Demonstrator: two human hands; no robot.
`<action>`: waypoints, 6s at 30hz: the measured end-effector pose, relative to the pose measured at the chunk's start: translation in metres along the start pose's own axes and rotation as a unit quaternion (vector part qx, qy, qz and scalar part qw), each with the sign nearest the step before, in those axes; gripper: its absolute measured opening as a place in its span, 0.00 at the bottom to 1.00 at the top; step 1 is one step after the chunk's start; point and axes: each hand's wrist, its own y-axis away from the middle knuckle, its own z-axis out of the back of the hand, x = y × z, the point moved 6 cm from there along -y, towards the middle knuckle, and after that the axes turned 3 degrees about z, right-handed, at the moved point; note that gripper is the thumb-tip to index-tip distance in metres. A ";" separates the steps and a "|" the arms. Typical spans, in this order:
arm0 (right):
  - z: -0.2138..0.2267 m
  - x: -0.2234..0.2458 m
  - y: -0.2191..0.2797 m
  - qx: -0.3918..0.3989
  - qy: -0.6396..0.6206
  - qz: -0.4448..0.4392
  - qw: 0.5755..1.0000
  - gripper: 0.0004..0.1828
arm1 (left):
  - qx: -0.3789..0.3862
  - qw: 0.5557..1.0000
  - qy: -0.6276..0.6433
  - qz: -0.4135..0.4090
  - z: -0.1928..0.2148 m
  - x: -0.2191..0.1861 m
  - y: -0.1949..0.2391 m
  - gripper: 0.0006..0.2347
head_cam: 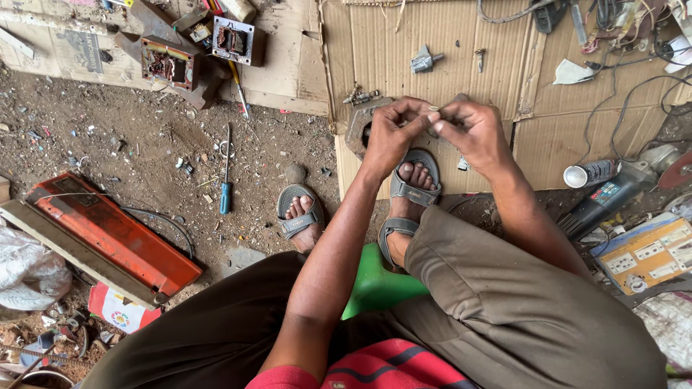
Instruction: The person sits on a low stool and uses a hammer and a metal anvil to break apart small electronic components. They repeatedly strike the components, separate the pieces by hand, and place the resulting parts into a plastic container.
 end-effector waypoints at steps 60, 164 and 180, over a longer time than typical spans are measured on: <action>-0.090 0.399 0.141 0.078 0.421 0.493 0.757 0.14 | -0.097 0.970 0.034 -0.222 -0.012 -0.282 0.254 0.14; -0.112 0.276 0.139 0.179 0.334 0.344 0.859 0.12 | -0.067 0.983 0.169 -0.032 0.023 -0.167 0.254 0.10; -0.149 0.254 0.198 0.211 0.402 0.408 0.792 0.22 | 0.018 0.995 0.054 0.081 0.033 -0.137 0.296 0.05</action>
